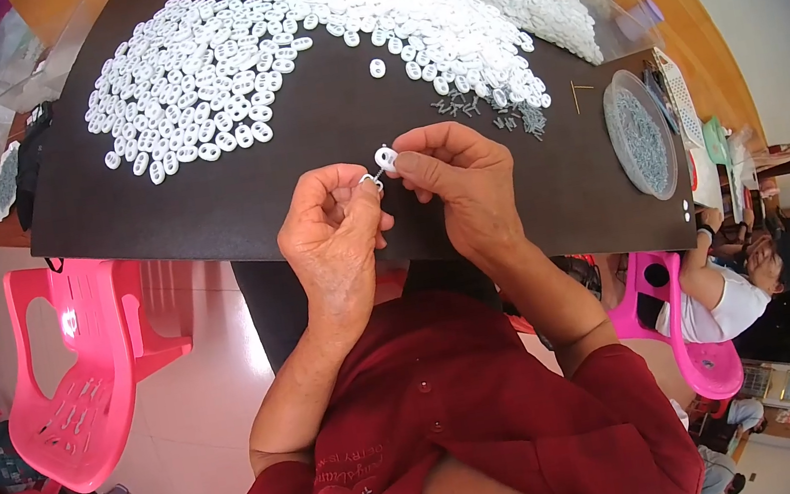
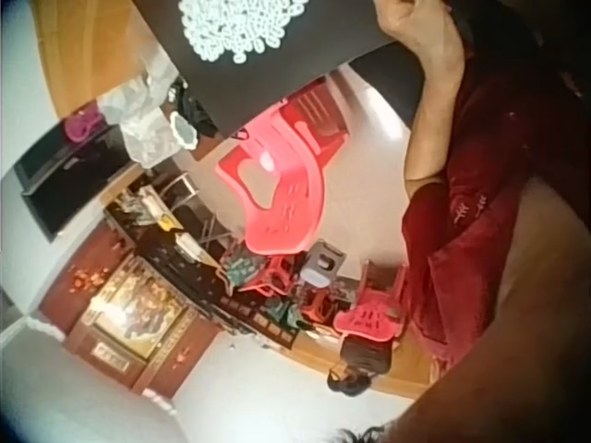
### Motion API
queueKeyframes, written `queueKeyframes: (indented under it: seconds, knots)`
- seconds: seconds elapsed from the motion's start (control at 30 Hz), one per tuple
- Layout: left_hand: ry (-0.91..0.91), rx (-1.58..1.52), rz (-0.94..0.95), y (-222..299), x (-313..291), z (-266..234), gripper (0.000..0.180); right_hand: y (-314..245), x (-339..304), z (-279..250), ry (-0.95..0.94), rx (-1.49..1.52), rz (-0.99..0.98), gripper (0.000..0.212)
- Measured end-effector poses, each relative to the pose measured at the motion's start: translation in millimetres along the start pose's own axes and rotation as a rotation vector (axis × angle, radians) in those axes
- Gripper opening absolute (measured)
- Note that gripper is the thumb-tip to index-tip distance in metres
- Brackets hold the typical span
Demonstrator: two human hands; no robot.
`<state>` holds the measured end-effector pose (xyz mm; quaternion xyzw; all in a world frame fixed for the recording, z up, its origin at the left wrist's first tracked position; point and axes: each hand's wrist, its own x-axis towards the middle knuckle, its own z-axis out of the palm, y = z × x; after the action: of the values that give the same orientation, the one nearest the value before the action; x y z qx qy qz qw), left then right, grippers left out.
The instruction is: The recorder is manually assembling small white plastic components by joining them together at a workstation.
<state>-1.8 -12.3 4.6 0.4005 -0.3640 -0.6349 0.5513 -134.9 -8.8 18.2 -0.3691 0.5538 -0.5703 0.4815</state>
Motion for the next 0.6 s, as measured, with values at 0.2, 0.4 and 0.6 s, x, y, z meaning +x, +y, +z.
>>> queueKeyframes:
  seconds: [0.2,0.4,0.6]
  knots:
    - [0.011,0.025,-0.018,0.0,-0.3,-0.2,0.006,0.8,-3.3,3.5,0.008,-0.057,-0.106,0.016]
    - [0.009,0.050,-0.015,-0.6,0.0,-1.2,0.007,3.8,-2.7,4.2,0.008,-0.054,-0.098,0.015]
    - [0.014,0.017,-0.010,-0.5,0.2,-0.7,0.007,2.8,1.3,2.3,-0.002,0.015,0.004,0.014]
